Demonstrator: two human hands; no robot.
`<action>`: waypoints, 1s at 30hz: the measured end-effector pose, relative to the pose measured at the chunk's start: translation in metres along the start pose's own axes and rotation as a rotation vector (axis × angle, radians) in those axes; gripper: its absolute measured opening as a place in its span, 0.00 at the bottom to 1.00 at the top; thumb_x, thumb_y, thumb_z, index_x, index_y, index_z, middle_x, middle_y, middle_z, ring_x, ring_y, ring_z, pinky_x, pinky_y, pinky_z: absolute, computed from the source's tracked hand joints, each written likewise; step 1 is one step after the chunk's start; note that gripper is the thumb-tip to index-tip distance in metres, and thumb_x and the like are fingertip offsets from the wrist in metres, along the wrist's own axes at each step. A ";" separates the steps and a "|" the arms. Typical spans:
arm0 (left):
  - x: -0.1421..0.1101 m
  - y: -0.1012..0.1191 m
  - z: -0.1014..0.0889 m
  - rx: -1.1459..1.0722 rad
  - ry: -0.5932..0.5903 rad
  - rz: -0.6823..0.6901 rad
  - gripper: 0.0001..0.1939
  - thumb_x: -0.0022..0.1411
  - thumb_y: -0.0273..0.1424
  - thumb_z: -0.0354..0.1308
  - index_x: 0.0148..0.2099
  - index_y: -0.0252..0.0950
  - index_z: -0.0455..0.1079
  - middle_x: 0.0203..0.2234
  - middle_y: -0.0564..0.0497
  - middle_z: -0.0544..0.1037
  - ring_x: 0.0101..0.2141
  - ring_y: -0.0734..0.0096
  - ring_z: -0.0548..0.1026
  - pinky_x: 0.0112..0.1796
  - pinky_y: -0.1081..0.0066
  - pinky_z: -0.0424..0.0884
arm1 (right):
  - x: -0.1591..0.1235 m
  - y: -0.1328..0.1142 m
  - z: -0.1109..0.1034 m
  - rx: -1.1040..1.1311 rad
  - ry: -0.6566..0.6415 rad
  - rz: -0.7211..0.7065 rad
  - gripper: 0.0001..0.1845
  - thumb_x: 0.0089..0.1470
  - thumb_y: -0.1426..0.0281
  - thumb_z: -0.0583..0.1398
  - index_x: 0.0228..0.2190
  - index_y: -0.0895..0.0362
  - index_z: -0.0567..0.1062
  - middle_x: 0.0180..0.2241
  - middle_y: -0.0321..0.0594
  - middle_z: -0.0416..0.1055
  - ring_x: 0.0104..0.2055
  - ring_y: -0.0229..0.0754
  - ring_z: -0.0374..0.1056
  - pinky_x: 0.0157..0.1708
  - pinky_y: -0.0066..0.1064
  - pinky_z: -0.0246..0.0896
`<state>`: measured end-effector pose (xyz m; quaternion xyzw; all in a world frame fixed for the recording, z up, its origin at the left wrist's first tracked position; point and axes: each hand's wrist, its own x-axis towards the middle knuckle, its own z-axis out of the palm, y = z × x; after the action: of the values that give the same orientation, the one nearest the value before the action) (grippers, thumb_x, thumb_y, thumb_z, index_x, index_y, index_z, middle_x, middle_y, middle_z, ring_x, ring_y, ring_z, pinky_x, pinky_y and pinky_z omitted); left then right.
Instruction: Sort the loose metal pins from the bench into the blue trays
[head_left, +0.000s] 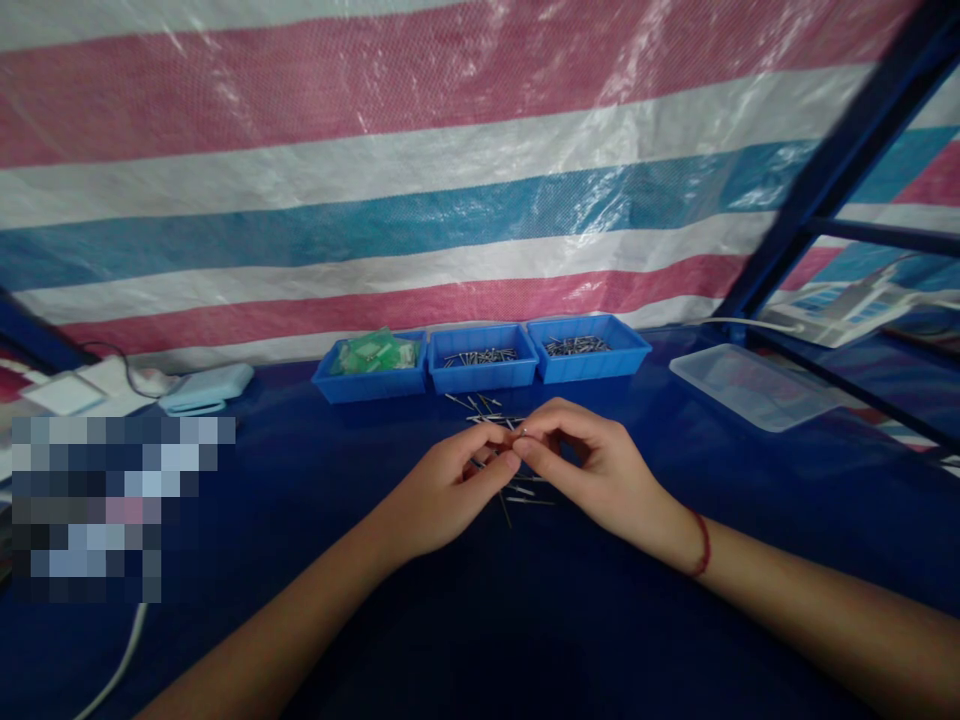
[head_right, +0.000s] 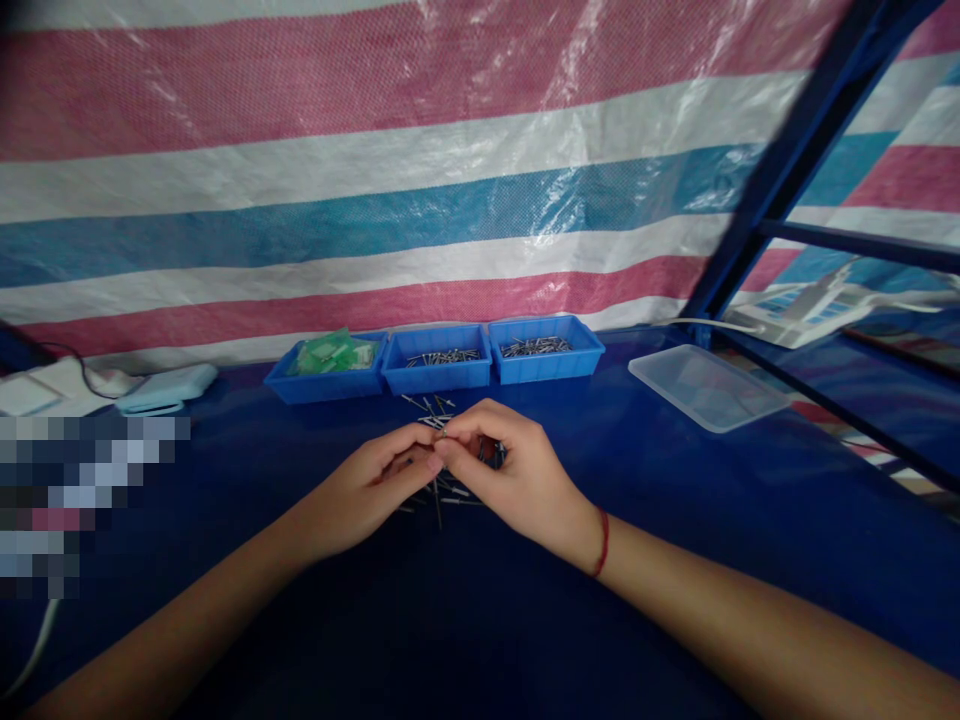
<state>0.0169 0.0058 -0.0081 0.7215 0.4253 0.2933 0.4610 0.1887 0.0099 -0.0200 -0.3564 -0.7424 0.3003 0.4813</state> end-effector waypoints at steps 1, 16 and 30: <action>0.000 -0.001 0.000 0.002 0.004 0.005 0.10 0.63 0.35 0.50 0.40 0.36 0.68 0.27 0.54 0.71 0.28 0.73 0.68 0.29 0.73 0.62 | 0.000 0.000 0.000 0.002 0.000 -0.003 0.04 0.53 0.69 0.59 0.28 0.56 0.72 0.28 0.38 0.70 0.30 0.38 0.66 0.30 0.32 0.62; -0.001 -0.002 -0.003 0.108 0.194 0.088 0.05 0.61 0.32 0.53 0.39 0.37 0.67 0.34 0.53 0.74 0.36 0.70 0.72 0.38 0.70 0.65 | 0.000 0.004 0.000 -0.021 0.028 0.019 0.05 0.53 0.70 0.58 0.30 0.57 0.74 0.29 0.40 0.69 0.31 0.39 0.66 0.29 0.32 0.61; -0.001 -0.002 -0.002 0.192 0.401 0.104 0.12 0.62 0.34 0.52 0.47 0.38 0.62 0.37 0.51 0.74 0.39 0.67 0.72 0.42 0.66 0.65 | 0.008 0.008 -0.006 0.003 0.012 0.155 0.10 0.53 0.65 0.58 0.27 0.57 0.75 0.27 0.37 0.70 0.29 0.37 0.64 0.30 0.30 0.59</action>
<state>0.0142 0.0066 -0.0086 0.7103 0.4966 0.4125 0.2806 0.1945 0.0215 -0.0205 -0.4139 -0.7093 0.3355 0.4615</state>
